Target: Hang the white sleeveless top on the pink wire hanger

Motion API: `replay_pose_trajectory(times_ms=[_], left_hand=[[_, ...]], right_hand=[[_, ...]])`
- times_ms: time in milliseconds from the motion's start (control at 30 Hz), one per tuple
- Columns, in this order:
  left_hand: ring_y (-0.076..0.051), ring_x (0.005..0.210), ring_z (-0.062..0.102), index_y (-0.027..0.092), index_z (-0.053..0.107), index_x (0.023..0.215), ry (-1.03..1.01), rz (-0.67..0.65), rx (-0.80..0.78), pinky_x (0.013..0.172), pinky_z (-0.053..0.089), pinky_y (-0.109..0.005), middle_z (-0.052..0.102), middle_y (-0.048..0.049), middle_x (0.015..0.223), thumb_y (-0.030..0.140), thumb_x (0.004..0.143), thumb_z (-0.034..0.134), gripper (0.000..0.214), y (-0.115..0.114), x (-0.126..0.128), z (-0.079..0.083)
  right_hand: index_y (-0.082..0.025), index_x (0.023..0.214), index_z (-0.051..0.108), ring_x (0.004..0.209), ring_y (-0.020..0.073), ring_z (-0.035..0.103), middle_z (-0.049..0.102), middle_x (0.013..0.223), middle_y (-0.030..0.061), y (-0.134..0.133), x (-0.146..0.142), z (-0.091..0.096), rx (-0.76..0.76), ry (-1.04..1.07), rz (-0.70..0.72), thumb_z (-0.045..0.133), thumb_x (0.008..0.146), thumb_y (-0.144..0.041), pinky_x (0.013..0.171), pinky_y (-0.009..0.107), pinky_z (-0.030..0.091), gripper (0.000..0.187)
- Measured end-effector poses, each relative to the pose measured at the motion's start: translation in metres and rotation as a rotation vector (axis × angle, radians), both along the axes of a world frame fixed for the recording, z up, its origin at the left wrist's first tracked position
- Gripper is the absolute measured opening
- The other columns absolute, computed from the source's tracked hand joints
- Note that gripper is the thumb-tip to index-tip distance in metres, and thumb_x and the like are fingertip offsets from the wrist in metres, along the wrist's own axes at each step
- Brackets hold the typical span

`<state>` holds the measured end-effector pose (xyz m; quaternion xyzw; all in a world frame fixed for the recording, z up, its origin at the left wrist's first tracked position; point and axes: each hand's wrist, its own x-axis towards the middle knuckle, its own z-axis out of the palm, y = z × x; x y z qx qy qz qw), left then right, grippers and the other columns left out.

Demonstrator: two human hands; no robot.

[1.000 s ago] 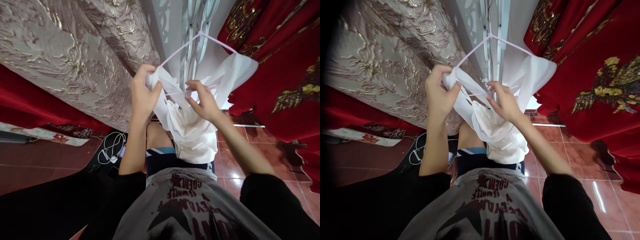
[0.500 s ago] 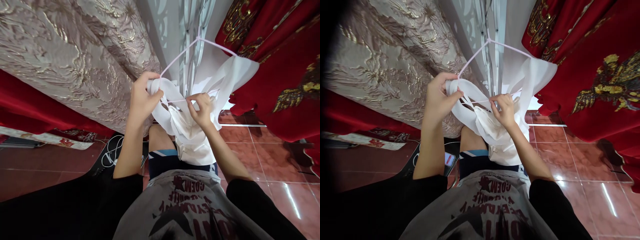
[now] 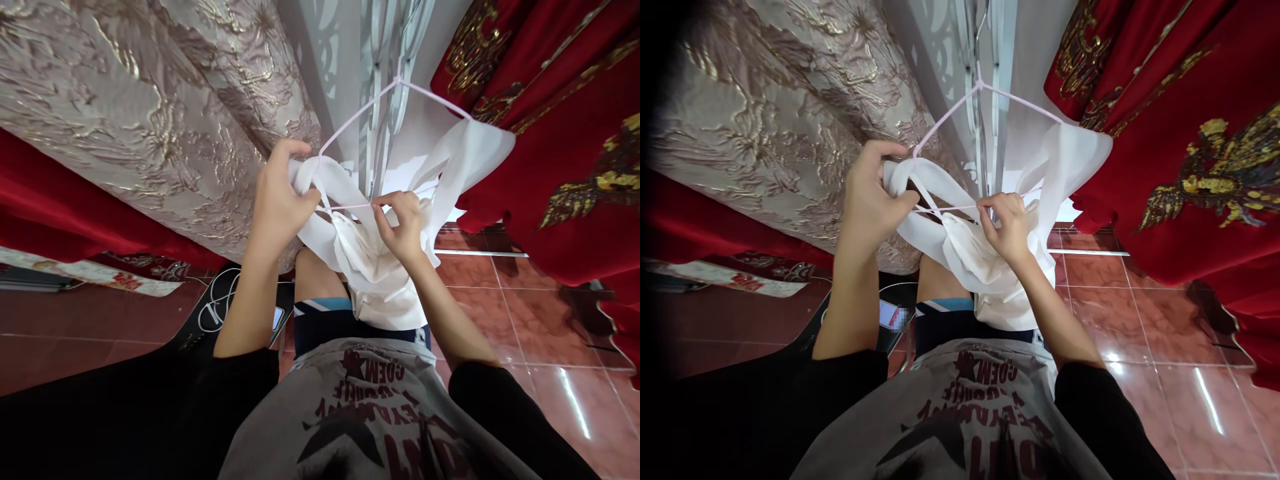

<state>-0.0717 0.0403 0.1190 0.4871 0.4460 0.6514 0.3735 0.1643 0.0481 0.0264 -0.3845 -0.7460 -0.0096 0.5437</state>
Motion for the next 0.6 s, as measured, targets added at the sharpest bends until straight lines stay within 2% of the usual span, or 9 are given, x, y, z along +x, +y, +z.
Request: replay_pose_trajectory(times_ms=[100, 167, 267, 367, 433, 500, 600], left_hand=[[-0.027, 0.1, 0.066, 0.026, 0.064, 0.096, 0.123, -0.012, 0.054, 0.087, 0.058, -0.038, 0.068, -0.0004, 0.085, -0.011, 0.067, 0.071, 0.048, -0.001, 0.001, -0.003], [-0.027, 0.1, 0.066, 0.026, 0.066, 0.094, 0.22, -0.002, 0.094, 0.087, 0.057, -0.037, 0.068, -0.0004, 0.084, -0.011, 0.066, 0.072, 0.046, -0.003, -0.002, -0.002], [-0.022, 0.082, 0.065, 0.023, 0.07, 0.097, 0.452, 0.074, 0.154, 0.076, 0.054, -0.034, 0.068, 0.0021, 0.078, -0.006, 0.068, 0.073, 0.041, -0.003, -0.01, 0.002], [-0.015, 0.061, 0.058, 0.021, 0.074, 0.102, 0.63, 0.234, 0.216, 0.061, 0.047, -0.029, 0.067, 0.0053, 0.07, -0.003, 0.067, 0.069, 0.043, 0.0, -0.021, 0.009], [-0.013, 0.055, 0.054, 0.02, 0.075, 0.099, 0.643, 0.345, 0.237, 0.054, 0.041, -0.027, 0.063, 0.0065, 0.065, -0.003, 0.062, 0.066, 0.044, 0.005, -0.031, 0.011], [-0.012, 0.051, 0.052, 0.02, 0.074, 0.096, 0.591, 0.422, 0.241, 0.051, 0.038, -0.025, 0.059, 0.0075, 0.061, -0.002, 0.06, 0.063, 0.044, 0.012, -0.044, 0.005], [-0.011, 0.048, 0.052, 0.02, 0.074, 0.097, 0.413, 0.465, 0.149, 0.049, 0.034, -0.024, 0.058, 0.0085, 0.057, -0.001, 0.059, 0.059, 0.046, 0.017, -0.063, -0.022]], right_hand=[[-0.024, 0.095, 0.064, 0.082, 0.0176, 0.062, 0.074, 0.088, 0.0009, 0.001, -0.002, 0.0, -0.005, -0.002, -0.012, 0.054, 0.106, -0.03, 0.087, 0.038, 0.042, 0.016], [-0.024, 0.094, 0.065, 0.082, 0.0178, 0.062, 0.074, 0.088, 0.0016, 0.001, -0.003, 0.001, -0.018, -0.009, -0.023, 0.053, 0.106, -0.032, 0.087, 0.038, 0.043, 0.018], [-0.024, 0.093, 0.065, 0.083, 0.0183, 0.063, 0.073, 0.087, 0.0023, 0.001, -0.002, 0.003, -0.052, -0.04, -0.047, 0.052, 0.107, -0.035, 0.088, 0.039, 0.044, 0.022], [-0.024, 0.094, 0.066, 0.084, 0.0179, 0.063, 0.073, 0.088, 0.0019, 0.0, 0.0, 0.004, -0.077, -0.046, -0.033, 0.053, 0.106, -0.034, 0.089, 0.038, 0.044, 0.021], [-0.023, 0.094, 0.066, 0.083, 0.0176, 0.063, 0.073, 0.089, 0.0016, 0.0, 0.002, 0.004, -0.07, -0.037, -0.021, 0.053, 0.106, -0.034, 0.089, 0.038, 0.044, 0.02], [-0.023, 0.094, 0.066, 0.084, 0.0178, 0.062, 0.073, 0.088, 0.0016, 0.0, 0.002, 0.003, -0.062, -0.031, -0.025, 0.053, 0.107, -0.033, 0.088, 0.038, 0.043, 0.02], [-0.023, 0.095, 0.066, 0.084, 0.0178, 0.062, 0.072, 0.088, 0.0015, 0.0, 0.001, 0.002, -0.055, -0.029, -0.028, 0.055, 0.106, -0.031, 0.088, 0.037, 0.043, 0.017]])
